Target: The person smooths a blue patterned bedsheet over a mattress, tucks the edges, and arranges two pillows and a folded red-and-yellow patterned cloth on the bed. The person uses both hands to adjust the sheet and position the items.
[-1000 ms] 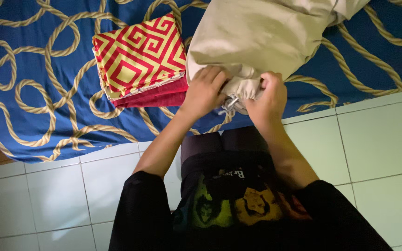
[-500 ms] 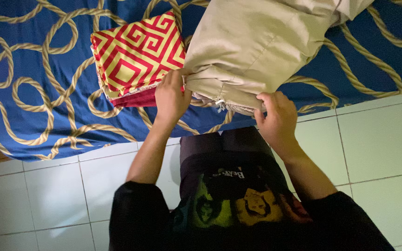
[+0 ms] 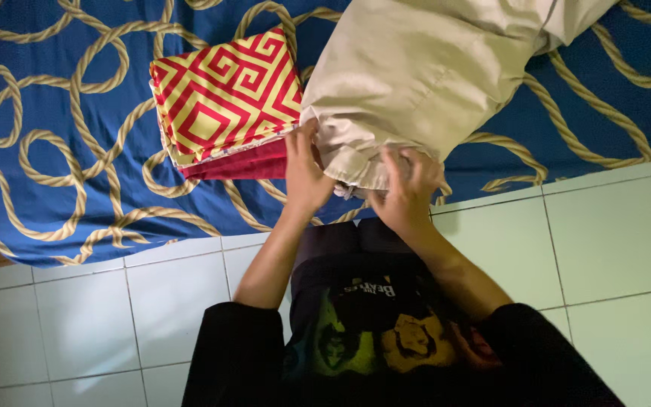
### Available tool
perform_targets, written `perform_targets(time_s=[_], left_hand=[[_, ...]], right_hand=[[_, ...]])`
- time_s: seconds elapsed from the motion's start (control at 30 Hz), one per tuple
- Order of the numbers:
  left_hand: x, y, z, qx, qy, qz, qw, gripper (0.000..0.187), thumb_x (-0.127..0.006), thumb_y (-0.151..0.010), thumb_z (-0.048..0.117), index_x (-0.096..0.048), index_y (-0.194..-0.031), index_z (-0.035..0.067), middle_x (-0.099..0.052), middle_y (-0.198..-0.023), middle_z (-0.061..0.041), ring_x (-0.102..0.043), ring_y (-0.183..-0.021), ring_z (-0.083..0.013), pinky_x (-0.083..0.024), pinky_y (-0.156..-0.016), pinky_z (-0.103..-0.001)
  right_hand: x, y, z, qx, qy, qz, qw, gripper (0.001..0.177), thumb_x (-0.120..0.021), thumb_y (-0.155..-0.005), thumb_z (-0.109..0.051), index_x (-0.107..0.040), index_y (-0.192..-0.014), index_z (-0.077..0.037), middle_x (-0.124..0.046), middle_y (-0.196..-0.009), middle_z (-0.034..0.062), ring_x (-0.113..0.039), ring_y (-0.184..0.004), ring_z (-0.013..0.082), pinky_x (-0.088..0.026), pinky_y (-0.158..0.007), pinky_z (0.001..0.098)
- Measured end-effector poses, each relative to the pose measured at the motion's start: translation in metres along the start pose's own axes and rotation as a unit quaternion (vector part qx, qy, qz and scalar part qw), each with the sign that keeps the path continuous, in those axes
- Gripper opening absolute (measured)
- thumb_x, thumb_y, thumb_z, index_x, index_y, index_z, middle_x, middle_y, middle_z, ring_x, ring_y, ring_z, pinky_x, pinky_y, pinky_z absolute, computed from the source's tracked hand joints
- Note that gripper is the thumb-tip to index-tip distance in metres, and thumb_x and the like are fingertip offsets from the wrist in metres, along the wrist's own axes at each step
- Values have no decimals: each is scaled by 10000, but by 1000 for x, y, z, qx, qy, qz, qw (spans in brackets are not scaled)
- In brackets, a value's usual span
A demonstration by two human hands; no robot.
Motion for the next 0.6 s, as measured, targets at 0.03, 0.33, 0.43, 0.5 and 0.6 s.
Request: perform_targets(time_s=[0.03,0.33,0.43,0.5,0.6], left_hand=[[8,-2,2,-21,-31,17,999,813,-909,-797,229,-458,-1448,45,-508,-1284,-218,-602,-1126,-391,-538,-919,-458],[62,-14,-8,-155,-246,-17,957,454,-824,-773,155,-661,-1194,103,-674,-924,-53,-677,-883,-287,-524,-750,-433],[63,-10,-1,-239,-325,-23,915,319,-808,-858,130,-683,-1151,127,-667,-903,-52,-670,-840,-248,-512,-713,-408],[58,-8,-5,-267,-363,-26,892,171,-807,-957,148,-692,-1084,159,-647,-847,-28,-666,-810,-223,-504,-697,-407],[47,-15,-88,162,-103,-99,976,331,-693,-925,110,-678,-1256,128,-667,-829,-103,-647,-717,-201,-545,-730,-378]], right_hand=[[-5,4,11,-37,-5,1,999,805,-835,-758,-259,-502,-1471,-91,-517,-1309,179,-474,-1278,402,-304,-1068,582],[21,50,50,49,64,-30,996,538,-755,-874,-100,-645,-1394,-181,-533,-1338,138,-514,-1280,362,-360,-1060,519],[35,49,53,107,116,-17,987,495,-776,-914,-135,-644,-1382,-228,-543,-1284,127,-525,-1232,347,-377,-1010,531],[40,43,57,129,116,-4,985,465,-757,-933,-104,-645,-1375,-194,-555,-1283,102,-539,-1245,318,-403,-1020,532],[38,24,78,-6,-16,8,1000,461,-683,-948,-86,-607,-1403,-102,-580,-1334,123,-542,-1278,335,-421,-1042,521]])
Point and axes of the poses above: each hand's wrist, its own y-axis away from the middle knuckle, its own x-axis out of the back of the hand, z = x × y, the point moved 9 cm from there along -y, towards the middle knuckle
